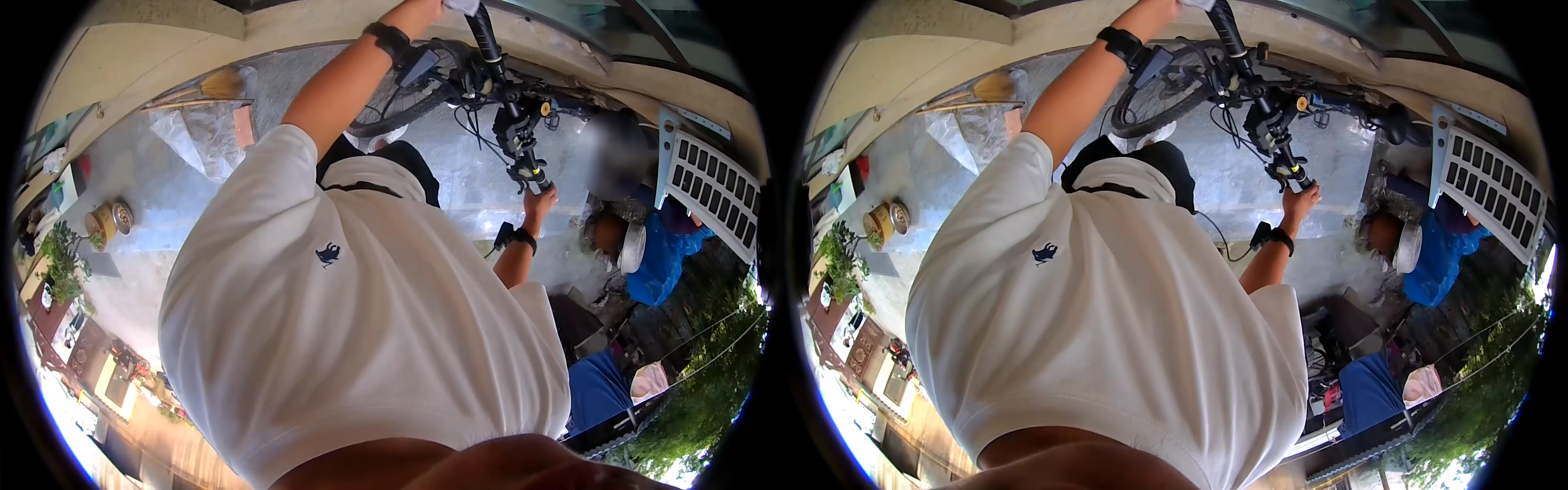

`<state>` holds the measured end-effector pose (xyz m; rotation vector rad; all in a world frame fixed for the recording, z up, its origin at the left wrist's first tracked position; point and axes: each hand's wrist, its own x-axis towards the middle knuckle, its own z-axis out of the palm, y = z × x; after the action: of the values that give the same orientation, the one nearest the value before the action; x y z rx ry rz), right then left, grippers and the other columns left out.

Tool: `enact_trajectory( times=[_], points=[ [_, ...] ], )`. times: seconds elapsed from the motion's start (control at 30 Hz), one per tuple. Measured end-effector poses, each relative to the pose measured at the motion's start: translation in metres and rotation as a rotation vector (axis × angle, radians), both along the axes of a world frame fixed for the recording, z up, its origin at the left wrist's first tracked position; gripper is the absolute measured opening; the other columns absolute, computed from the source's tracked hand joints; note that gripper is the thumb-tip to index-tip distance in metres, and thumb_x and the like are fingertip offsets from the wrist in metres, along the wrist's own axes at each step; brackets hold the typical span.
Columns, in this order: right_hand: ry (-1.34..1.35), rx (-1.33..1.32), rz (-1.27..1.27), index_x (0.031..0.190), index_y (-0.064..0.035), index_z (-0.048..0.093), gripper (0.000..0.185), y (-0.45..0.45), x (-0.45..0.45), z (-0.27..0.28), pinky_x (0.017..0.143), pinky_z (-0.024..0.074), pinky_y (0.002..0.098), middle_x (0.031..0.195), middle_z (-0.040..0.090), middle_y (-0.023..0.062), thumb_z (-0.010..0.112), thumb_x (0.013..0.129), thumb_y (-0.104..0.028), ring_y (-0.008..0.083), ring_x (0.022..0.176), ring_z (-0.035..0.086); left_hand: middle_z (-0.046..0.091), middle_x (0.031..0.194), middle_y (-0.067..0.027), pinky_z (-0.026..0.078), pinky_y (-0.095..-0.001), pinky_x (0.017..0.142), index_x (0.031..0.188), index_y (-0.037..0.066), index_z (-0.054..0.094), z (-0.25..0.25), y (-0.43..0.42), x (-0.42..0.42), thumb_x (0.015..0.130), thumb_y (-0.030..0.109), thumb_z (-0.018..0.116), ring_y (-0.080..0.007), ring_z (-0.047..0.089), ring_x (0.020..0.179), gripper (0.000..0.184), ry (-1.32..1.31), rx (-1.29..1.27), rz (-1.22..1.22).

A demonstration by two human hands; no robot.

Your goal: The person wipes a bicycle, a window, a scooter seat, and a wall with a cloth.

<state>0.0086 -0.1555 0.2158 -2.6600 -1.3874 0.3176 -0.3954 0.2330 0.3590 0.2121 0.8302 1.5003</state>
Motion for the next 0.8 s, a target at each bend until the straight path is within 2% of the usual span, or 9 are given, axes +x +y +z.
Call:
enact_trajectory(
  times=[0.2,0.27,0.33,0.37,0.47,0.5,0.6,0.77,0.8],
  points=[
    [-0.063,0.027,0.083,0.143,-0.0034,0.035,0.088,-0.003,0.019,-0.005,0.111,0.0307,0.0516,0.135,0.05,0.0182,0.079,0.068,-0.016,0.0454,0.128,0.041,0.063,0.08,-0.0035,0.05,-0.03,0.055,0.101,0.003,0.062,0.0,-0.031,-0.044,0.098,0.026,0.054,-0.0144,0.062,0.071,0.024,0.55,0.313,-0.466],
    [-0.068,0.005,0.06,0.144,-0.0034,0.035,0.089,-0.004,0.018,0.001,0.108,0.0327,0.052,0.136,0.05,0.0184,0.078,0.068,-0.013,0.0432,0.128,0.042,0.066,0.087,-0.003,0.049,-0.0258,0.062,0.106,0.002,0.063,0.024,-0.039,-0.037,0.093,0.023,0.066,-0.0084,0.059,0.074,0.025,0.559,0.414,-0.373],
    [-0.019,-0.042,0.067,0.143,-0.0024,0.037,0.087,-0.004,0.025,0.003,0.109,0.0331,0.0513,0.137,0.05,0.0182,0.079,0.067,-0.011,0.0416,0.131,0.041,0.066,0.098,-0.0038,0.053,-0.0306,0.075,0.111,0.004,0.061,0.032,-0.033,-0.055,0.087,0.014,0.074,-0.0113,0.062,0.088,0.029,0.485,0.468,-0.689],
    [0.133,-0.112,-0.018,0.146,-0.0064,0.033,0.088,-0.004,0.025,0.01,0.114,0.0292,0.0493,0.153,0.031,0.0214,0.078,0.071,-0.01,0.0406,0.141,0.031,0.066,0.103,-0.0041,0.052,-0.0303,0.08,0.115,0.004,0.06,0.012,-0.031,-0.05,0.086,0.012,0.075,-0.012,0.061,0.092,0.034,0.299,0.551,-0.621],
    [0.405,0.048,-0.122,0.137,-0.0041,0.048,0.057,-0.004,0.011,0.037,0.106,0.0386,0.04,0.134,0.056,0.0186,0.066,0.084,-0.001,0.0317,0.126,0.052,0.062,0.114,-0.0052,0.05,-0.0315,0.092,0.127,0.006,0.052,-0.012,-0.022,-0.043,0.085,0.008,0.075,-0.0147,0.059,0.108,0.047,0.121,0.722,-0.62],
    [0.353,-0.066,-0.122,0.137,-0.0059,0.051,0.045,0.001,0.0,0.064,0.102,0.0384,0.034,0.134,0.057,0.0078,0.059,0.093,-0.007,0.0241,0.126,0.051,0.064,0.107,-0.0048,0.052,-0.0301,0.084,0.128,0.006,0.05,-0.017,-0.023,-0.038,0.086,0.011,0.075,-0.0138,0.061,0.099,0.049,0.16,0.739,-0.488],
    [0.565,0.165,-0.378,0.134,-0.0075,0.055,0.038,0.044,-0.083,0.132,0.101,0.0398,0.0334,0.133,0.058,0.0057,0.056,0.098,-0.016,0.0228,0.125,0.052,0.069,0.108,-0.013,0.055,-0.0367,0.085,0.124,0.004,0.055,-0.028,-0.033,-0.047,0.079,0.028,0.08,-0.0256,0.068,0.099,0.057,0.618,0.647,-0.585],
    [0.249,0.4,0.224,0.12,0.004,0.062,0.035,0.163,-0.236,0.178,0.087,0.0447,0.0291,0.113,0.066,0.0081,0.045,0.105,-0.023,0.0141,0.099,0.058,0.067,0.109,-0.0091,0.053,-0.0354,0.091,0.118,0.004,0.059,-0.075,-0.016,-0.041,0.085,0.031,0.077,-0.0183,0.065,0.103,0.046,0.431,0.645,-0.54],
    [0.249,0.385,0.211,0.12,0.004,0.062,0.035,0.181,-0.247,0.18,0.087,0.0447,0.0291,0.113,0.066,0.0081,0.045,0.105,-0.023,0.0141,0.099,0.058,0.067,0.112,-0.0079,0.054,-0.0371,0.092,0.118,0.006,0.06,-0.092,-0.021,-0.041,0.085,0.03,0.077,-0.0175,0.065,0.104,0.045,0.396,0.303,-0.632]
  ],
)
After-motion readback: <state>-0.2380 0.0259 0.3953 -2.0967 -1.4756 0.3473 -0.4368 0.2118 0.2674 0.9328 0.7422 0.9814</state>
